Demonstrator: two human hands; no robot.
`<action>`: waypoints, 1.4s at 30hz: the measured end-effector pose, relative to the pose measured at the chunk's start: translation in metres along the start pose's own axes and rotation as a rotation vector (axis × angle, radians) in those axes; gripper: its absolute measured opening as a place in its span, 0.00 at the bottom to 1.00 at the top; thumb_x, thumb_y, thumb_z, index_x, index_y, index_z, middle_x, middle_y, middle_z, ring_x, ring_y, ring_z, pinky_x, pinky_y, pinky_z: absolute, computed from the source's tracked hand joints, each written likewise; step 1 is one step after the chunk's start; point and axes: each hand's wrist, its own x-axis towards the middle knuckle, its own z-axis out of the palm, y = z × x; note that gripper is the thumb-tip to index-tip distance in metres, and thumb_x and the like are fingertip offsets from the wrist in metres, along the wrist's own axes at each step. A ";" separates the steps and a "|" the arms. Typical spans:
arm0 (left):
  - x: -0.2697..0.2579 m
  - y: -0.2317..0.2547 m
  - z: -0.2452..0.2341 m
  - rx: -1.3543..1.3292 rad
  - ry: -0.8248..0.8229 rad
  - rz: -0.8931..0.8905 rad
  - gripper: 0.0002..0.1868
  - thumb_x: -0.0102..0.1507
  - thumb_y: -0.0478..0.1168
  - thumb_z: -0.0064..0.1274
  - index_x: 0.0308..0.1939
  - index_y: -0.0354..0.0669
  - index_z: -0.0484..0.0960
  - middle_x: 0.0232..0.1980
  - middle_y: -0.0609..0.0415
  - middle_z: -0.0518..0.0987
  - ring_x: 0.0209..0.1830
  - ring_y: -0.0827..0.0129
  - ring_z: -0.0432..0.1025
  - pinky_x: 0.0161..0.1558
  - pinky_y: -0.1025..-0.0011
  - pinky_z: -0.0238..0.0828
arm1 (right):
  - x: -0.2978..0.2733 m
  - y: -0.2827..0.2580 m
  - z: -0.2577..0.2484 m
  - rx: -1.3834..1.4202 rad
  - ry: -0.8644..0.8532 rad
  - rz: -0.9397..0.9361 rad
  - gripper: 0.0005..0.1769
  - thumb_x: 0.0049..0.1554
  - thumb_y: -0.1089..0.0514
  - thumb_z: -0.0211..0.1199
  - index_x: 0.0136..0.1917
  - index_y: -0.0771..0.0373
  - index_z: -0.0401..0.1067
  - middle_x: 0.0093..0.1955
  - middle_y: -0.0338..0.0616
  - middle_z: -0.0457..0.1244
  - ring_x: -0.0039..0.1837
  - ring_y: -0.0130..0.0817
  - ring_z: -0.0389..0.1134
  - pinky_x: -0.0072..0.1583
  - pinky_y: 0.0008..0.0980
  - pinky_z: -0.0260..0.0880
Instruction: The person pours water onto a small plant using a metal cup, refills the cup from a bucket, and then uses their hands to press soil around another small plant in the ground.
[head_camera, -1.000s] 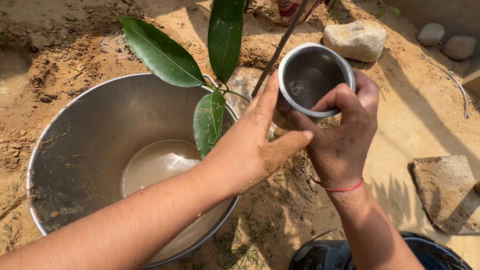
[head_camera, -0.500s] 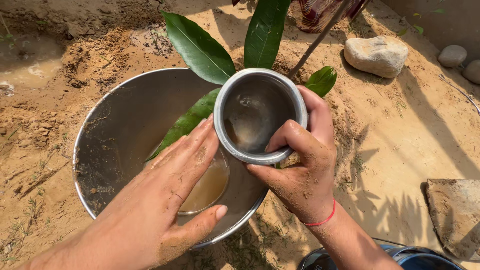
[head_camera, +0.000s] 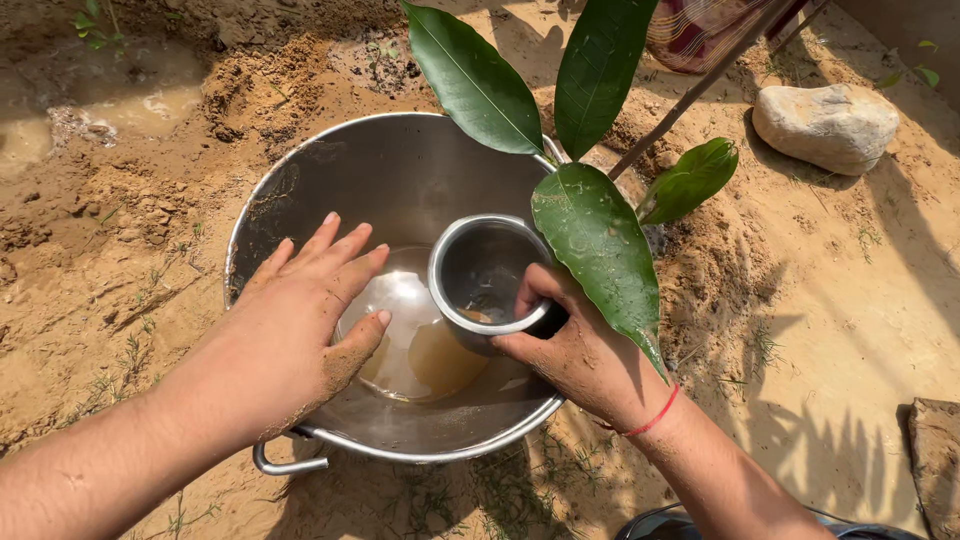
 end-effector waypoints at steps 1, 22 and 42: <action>0.000 0.000 0.000 -0.022 -0.012 -0.021 0.36 0.64 0.53 0.45 0.75 0.44 0.64 0.81 0.43 0.54 0.83 0.52 0.38 0.75 0.51 0.31 | 0.000 0.002 0.000 0.013 -0.016 0.010 0.17 0.44 0.54 0.76 0.36 0.63 0.68 0.31 0.37 0.60 0.36 0.24 0.62 0.38 0.28 0.65; -0.018 -0.019 0.016 -0.076 0.473 -0.211 0.37 0.61 0.40 0.57 0.74 0.39 0.63 0.81 0.35 0.51 0.82 0.43 0.40 0.75 0.52 0.33 | -0.002 0.004 -0.002 0.005 -0.001 0.065 0.14 0.45 0.55 0.74 0.43 0.59 0.75 0.48 0.37 0.68 0.48 0.25 0.70 0.51 0.28 0.72; -0.007 -0.028 0.041 -1.205 0.743 -0.552 0.38 0.57 0.19 0.39 0.71 0.44 0.72 0.64 0.54 0.80 0.57 0.75 0.74 0.57 0.77 0.70 | -0.028 0.082 0.027 0.222 0.324 0.281 0.17 0.56 0.67 0.58 0.60 0.67 0.73 0.56 0.49 0.67 0.56 0.40 0.70 0.56 0.39 0.73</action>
